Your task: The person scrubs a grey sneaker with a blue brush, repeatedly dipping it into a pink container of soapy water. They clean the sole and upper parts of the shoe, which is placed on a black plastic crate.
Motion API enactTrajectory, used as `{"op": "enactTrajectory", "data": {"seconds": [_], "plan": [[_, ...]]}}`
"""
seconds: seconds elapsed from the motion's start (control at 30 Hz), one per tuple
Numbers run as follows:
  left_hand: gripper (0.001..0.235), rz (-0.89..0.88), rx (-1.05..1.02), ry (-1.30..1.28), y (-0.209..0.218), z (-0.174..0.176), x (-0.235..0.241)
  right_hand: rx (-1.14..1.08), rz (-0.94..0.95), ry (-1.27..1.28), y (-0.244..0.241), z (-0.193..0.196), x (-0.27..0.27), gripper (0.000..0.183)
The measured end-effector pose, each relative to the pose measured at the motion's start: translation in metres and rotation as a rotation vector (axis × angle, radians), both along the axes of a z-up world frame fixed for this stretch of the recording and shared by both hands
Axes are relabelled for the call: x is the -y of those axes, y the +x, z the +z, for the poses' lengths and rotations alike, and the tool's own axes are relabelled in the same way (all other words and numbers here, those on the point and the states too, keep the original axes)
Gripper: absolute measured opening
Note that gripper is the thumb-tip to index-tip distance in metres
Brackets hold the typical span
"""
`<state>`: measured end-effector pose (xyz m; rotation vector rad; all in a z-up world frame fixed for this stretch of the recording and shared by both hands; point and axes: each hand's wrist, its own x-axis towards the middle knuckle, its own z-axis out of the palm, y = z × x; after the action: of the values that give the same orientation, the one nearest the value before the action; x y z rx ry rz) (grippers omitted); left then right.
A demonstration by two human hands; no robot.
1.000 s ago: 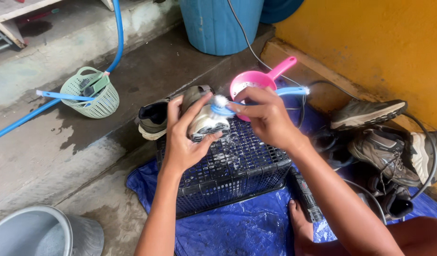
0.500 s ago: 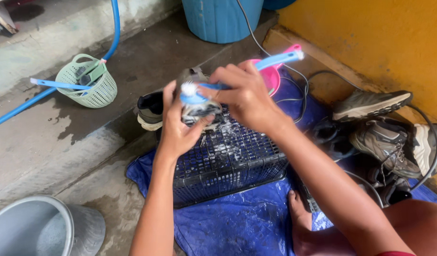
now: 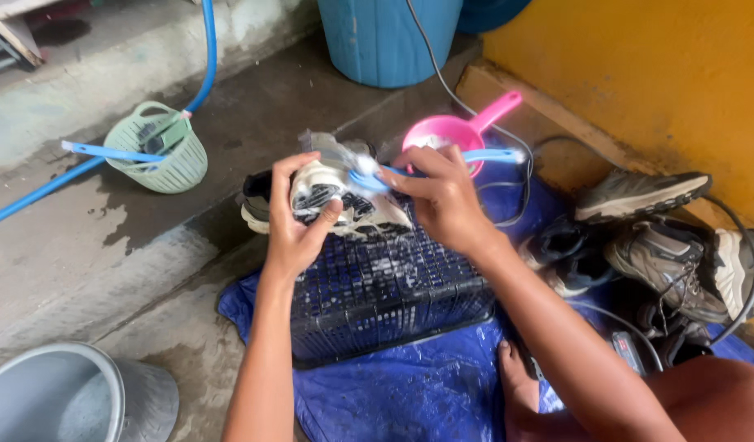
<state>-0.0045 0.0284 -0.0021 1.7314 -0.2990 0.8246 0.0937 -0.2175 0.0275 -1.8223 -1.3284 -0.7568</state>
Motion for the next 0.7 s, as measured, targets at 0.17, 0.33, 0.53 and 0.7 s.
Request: {"op": "enactTrajectory", "data": {"seconds": [0.17,0.33,0.53,0.7], "plan": [[0.055,-0.013,-0.113,0.156,-0.031,0.055,0.015,-0.042,-0.056,0.090,-0.031,0.011,-0.034,0.036],[0.047,-0.010,-0.331,0.197,-0.051,0.081,0.021,-0.115,-0.034,0.100,-0.017,-0.031,-0.016,0.042],[0.068,0.143,-0.144,0.228,-0.035,0.052,0.020,-0.052,-0.075,0.106,-0.045,-0.006,-0.045,0.041],[0.063,0.163,-0.099,0.259,-0.039,0.050,0.003,-0.074,-0.036,0.040,-0.024,-0.054,-0.027,0.046]]}}
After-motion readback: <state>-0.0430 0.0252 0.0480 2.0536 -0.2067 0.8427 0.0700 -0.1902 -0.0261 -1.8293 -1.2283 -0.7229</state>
